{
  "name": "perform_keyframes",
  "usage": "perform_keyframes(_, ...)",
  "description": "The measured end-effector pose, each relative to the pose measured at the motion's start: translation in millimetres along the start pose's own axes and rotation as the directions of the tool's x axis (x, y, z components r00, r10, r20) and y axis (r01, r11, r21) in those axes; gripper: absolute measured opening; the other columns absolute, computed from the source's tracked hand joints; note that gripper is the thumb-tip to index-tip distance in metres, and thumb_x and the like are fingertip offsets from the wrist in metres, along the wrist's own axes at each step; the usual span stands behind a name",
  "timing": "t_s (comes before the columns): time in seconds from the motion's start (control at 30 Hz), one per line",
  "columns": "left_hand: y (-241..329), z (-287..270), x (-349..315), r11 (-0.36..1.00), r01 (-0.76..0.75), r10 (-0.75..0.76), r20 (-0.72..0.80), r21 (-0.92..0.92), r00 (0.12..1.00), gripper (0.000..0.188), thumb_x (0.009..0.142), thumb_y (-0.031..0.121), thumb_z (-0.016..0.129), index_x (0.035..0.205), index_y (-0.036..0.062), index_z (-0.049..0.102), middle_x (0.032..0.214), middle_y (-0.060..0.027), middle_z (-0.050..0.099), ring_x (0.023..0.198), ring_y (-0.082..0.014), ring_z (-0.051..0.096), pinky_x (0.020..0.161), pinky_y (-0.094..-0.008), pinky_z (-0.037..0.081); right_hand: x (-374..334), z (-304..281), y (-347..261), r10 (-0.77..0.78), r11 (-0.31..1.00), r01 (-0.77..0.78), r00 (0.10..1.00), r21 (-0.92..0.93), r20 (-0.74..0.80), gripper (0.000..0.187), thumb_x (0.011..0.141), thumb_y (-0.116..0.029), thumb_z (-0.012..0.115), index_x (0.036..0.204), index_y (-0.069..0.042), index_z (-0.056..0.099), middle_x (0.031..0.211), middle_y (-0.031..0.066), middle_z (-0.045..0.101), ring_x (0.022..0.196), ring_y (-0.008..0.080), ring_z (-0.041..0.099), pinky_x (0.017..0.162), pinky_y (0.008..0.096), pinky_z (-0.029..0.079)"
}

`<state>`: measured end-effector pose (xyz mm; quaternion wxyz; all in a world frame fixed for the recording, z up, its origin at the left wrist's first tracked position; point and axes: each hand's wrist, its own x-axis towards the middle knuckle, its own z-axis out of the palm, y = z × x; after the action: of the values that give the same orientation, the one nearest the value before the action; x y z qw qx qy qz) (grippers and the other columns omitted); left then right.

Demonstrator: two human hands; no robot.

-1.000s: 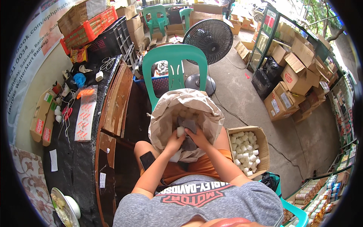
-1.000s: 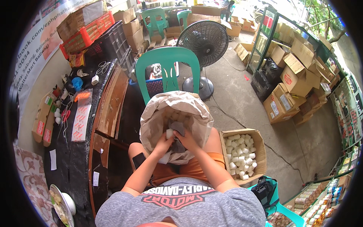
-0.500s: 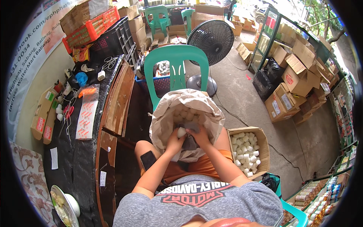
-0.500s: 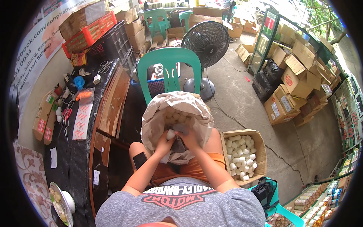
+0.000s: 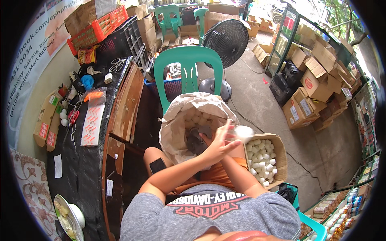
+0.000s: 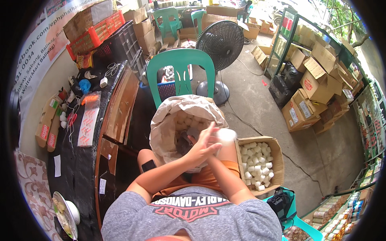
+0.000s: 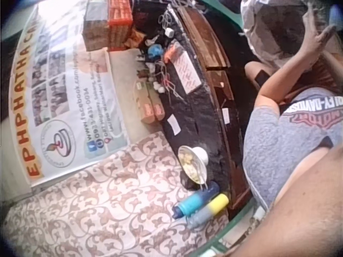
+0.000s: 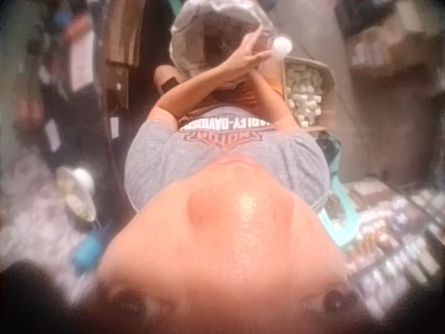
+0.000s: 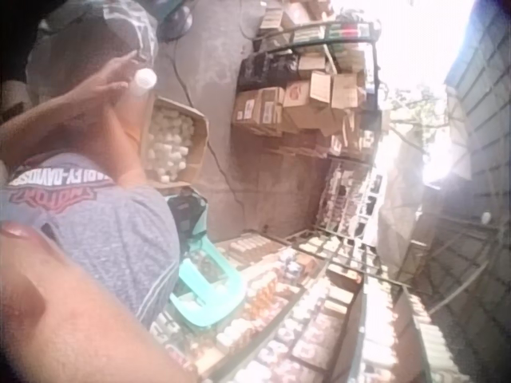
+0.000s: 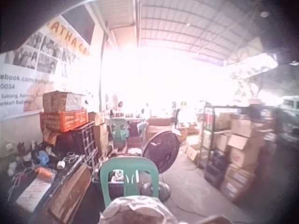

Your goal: The person sits on a green plastic chair and repeatedly reaches into a large sack on their lap to pick up small white cylindrical objects. They handle the objects with both hands, rubbing them together, and place them into a cardboard box to their right.

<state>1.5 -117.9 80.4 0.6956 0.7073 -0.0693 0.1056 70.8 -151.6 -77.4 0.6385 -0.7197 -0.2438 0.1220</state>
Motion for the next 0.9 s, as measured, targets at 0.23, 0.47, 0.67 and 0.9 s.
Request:
perform_keyframes(0.23, -26, -75, 25, 0.829, 0.104, -0.262, 0.216, 0.550, 0.941, 0.019, 0.082, 0.014, 0.048, 0.091, 0.0047, 0.061, 0.088, -0.0120, 0.064, 0.086, -0.0220, 0.061, 0.079, -0.0313, 0.046, 1, 1, 26, -0.106, 0.988, 0.106, 0.994, 0.113, -0.002, 0.035, 0.081, -0.023, 0.062, 0.107, 0.000, 0.055, 0.103, 0.0159, 0.060, 0.097, 0.0242, 0.057, 0.083, 0.0330, 0.043)
perform_keyframes(0.47, -141, -124, 25, 0.357, 0.139, -0.205, -0.067, 0.924, 0.977, 0.026, 0.082, 0.010, 0.045, 0.106, 0.0038, 0.052, 0.100, -0.0206, 0.059, 0.093, -0.0358, 0.058, 0.078, -0.0419, 0.047, 8, 7, -7, 0.133, 0.980, -0.135, 0.991, -0.146, -0.020, 0.034, 0.083, -0.022, 0.061, 0.108, 0.000, 0.054, 0.101, 0.0176, 0.060, 0.096, 0.0249, 0.057, 0.081, 0.0315, 0.043)
perform_keyframes(0.67, -167, -130, 38, -0.003, -0.069, -0.504, 0.058, 0.998, 0.862, 0.023, 0.082, 0.011, 0.045, 0.099, 0.0061, 0.060, 0.098, -0.0190, 0.061, 0.091, -0.0339, 0.060, 0.077, -0.0410, 0.049, 0, -1, -18, 0.033, 0.998, -0.040, 0.991, -0.048, -0.129, 0.036, 0.085, -0.022, 0.058, 0.113, 0.001, 0.052, 0.100, 0.0151, 0.061, 0.095, 0.0210, 0.057, 0.082, 0.0299, 0.043)
perform_keyframes(0.9, -143, -132, 36, 0.272, 0.021, -0.375, 0.086, 0.962, 0.923, 0.023, 0.084, 0.011, 0.043, 0.096, 0.0064, 0.061, 0.100, -0.0156, 0.062, 0.091, -0.0294, 0.061, 0.076, -0.0393, 0.050, -15, -2, -37, -0.224, 0.971, 0.235, 0.955, 0.037, -0.192, 0.038, 0.087, -0.002, 0.048, 0.125, -0.004, 0.044, 0.113, 0.0127, 0.055, 0.106, 0.0219, 0.052, 0.091, 0.0292, 0.038)
